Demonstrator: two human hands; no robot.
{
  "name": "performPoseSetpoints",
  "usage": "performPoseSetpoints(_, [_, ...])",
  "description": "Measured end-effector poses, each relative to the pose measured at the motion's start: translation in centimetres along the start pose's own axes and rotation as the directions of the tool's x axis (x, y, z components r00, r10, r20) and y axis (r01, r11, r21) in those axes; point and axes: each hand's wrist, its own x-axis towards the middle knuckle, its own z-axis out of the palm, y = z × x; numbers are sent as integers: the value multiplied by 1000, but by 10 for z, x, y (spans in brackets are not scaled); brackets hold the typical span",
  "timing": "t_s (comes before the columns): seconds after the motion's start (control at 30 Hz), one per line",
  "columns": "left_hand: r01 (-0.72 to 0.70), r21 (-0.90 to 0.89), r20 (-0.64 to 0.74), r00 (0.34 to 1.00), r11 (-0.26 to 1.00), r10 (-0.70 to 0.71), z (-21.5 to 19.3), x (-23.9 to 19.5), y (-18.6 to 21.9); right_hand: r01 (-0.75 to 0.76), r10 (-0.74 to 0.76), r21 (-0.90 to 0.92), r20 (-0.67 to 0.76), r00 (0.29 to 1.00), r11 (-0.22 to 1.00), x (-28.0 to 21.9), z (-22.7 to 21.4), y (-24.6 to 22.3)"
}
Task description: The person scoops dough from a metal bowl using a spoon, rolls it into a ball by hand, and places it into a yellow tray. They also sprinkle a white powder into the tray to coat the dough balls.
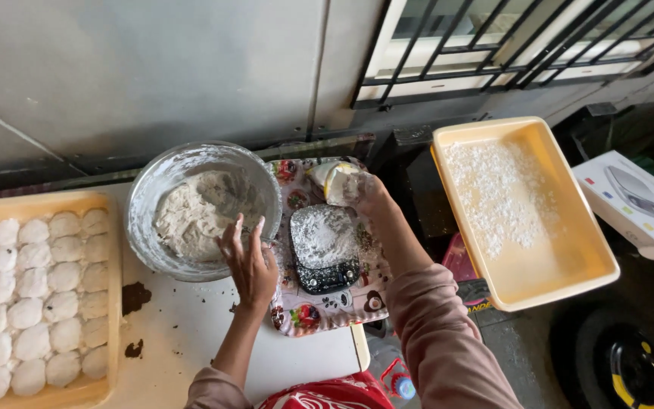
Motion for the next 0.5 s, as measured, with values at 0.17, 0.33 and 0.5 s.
performPoseSetpoints(0.17, [-222, -148, 62, 970, 964, 233, 28, -26, 37, 57, 50, -157, 601, 798, 986, -103, -21, -68])
performPoseSetpoints(0.33, [-248, -284, 145, 944, 926, 297, 23, -37, 87, 199, -147, -432, 152, 977, 879, -195, -104, -154])
performPoseSetpoints(0.5, [-257, -329, 210, 918, 909, 336, 39, -58, 111, 221, -442, -842, -22, 897, 491, -225, -206, -184])
